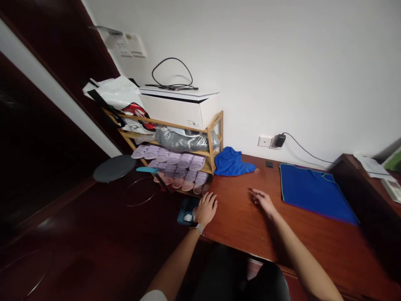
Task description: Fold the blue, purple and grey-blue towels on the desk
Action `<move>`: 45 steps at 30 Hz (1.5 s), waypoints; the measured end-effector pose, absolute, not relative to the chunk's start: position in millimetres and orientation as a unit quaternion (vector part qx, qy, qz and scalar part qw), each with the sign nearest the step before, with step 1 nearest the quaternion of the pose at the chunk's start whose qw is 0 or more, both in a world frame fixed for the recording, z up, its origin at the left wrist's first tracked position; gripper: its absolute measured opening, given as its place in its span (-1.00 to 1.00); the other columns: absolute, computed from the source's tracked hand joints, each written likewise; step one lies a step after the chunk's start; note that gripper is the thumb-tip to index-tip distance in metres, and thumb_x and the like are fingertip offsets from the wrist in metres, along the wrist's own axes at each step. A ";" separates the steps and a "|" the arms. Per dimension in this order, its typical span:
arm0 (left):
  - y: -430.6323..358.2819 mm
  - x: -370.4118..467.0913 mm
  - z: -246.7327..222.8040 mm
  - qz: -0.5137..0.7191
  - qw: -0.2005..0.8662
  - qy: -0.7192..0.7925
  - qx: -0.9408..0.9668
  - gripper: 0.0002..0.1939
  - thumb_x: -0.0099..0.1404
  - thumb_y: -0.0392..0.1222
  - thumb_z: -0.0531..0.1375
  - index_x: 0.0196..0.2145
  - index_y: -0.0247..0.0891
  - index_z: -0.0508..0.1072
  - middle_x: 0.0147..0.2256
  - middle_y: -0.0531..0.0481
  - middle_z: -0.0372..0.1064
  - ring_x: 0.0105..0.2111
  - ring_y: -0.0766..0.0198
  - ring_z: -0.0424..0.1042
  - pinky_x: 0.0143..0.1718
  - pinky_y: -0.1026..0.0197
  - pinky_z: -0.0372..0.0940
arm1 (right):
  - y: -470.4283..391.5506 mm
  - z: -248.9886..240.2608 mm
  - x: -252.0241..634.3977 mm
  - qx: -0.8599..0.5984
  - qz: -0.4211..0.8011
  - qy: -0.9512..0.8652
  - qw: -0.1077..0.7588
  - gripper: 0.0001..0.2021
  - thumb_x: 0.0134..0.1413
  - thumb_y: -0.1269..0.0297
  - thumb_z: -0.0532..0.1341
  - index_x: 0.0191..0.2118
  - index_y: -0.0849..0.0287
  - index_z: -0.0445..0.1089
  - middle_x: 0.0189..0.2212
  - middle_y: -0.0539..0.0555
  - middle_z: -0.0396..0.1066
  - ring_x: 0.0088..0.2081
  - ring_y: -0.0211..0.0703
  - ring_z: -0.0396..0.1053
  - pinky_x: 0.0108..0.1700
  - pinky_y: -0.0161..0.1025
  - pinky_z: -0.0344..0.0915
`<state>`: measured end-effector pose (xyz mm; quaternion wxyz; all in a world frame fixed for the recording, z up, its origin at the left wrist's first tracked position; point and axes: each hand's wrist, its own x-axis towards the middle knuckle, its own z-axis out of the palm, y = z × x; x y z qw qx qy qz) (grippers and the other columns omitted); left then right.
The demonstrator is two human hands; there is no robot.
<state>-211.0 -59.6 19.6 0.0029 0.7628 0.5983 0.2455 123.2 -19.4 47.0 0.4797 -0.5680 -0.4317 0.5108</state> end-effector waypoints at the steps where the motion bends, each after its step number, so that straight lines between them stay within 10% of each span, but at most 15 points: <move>1: -60.4 -211.5 20.5 0.246 0.006 0.599 0.762 -0.60 0.54 -0.14 0.04 0.19 -0.21 0.50 0.25 -0.19 0.42 0.31 -0.10 0.29 0.29 -0.18 0.27 | 5.8 51.0 113.6 -0.562 0.555 -0.354 0.501 -0.69 -0.06 0.27 0.37 -0.11 0.15 0.57 -0.31 0.07 0.58 -0.30 -0.15 0.52 -0.18 -0.21 0.50; 13: -67.9 -211.2 24.0 0.236 0.023 0.619 0.749 -0.62 0.54 -0.15 0.06 0.22 -0.16 0.46 0.27 -0.15 0.38 0.33 -0.05 0.25 0.28 -0.16 0.26 | 132.5 54.1 81.2 -0.573 0.551 -0.210 0.569 -0.75 -0.07 0.22 0.39 -0.22 0.09 0.44 -0.36 -0.03 0.50 -0.42 -0.29 0.40 -0.39 -0.38 0.37; 18: -67.6 -210.9 22.0 0.232 0.023 0.622 0.748 -0.62 0.53 -0.16 0.07 0.22 -0.15 0.46 0.27 -0.14 0.38 0.33 -0.04 0.24 0.28 -0.15 0.26 | 77.5 72.7 72.0 -0.525 0.536 -0.292 0.593 -0.52 -0.17 0.06 0.45 -0.06 0.13 0.59 -0.38 -0.01 0.55 -0.33 -0.19 0.47 -0.26 -0.29 0.41; 25: -62.1 -210.1 20.3 0.242 0.005 0.608 0.756 -0.63 0.50 -0.19 0.09 0.18 -0.17 0.49 0.24 -0.16 0.40 0.30 -0.05 0.25 0.30 -0.15 0.20 | -58.1 142.7 111.8 -0.479 0.416 -0.447 0.630 -0.56 -0.03 -0.02 0.50 -0.02 0.02 0.65 0.14 0.11 0.54 0.24 0.04 0.38 0.32 0.01 0.23; 31: -69.9 -207.0 38.5 0.271 0.026 0.579 0.768 -0.69 0.43 -0.32 0.08 0.02 -0.26 0.56 0.04 -0.23 0.50 0.12 0.01 0.41 0.27 -0.12 0.24 | -133.1 223.1 143.2 -0.481 0.299 -0.504 0.652 -0.63 -0.02 -0.05 0.51 -0.14 0.06 0.68 0.00 0.16 0.59 0.13 0.10 0.46 0.26 0.10 0.33; 39: -118.4 -76.3 157.8 0.463 0.404 0.365 0.699 -0.61 0.34 -0.19 0.18 0.11 -0.21 0.50 0.13 -0.16 0.47 0.15 0.06 0.40 0.23 -0.01 0.29 | -191.4 331.2 132.6 -0.399 0.262 -0.717 0.508 -0.77 0.24 0.03 0.36 -0.16 0.02 0.68 -0.09 0.13 0.59 0.00 -0.02 0.51 0.14 -0.01 0.43; 45: -188.2 -31.5 237.1 0.401 0.642 0.223 0.614 -0.70 0.28 0.03 0.28 -0.24 -0.30 0.52 -0.30 -0.03 0.48 -0.25 0.18 0.44 -0.15 0.15 0.35 | -249.2 373.8 131.4 -0.338 0.143 -0.835 0.410 -0.68 0.36 0.35 0.14 -0.09 -0.05 0.67 -0.10 0.10 0.48 -0.08 -0.11 0.48 0.02 -0.08 0.46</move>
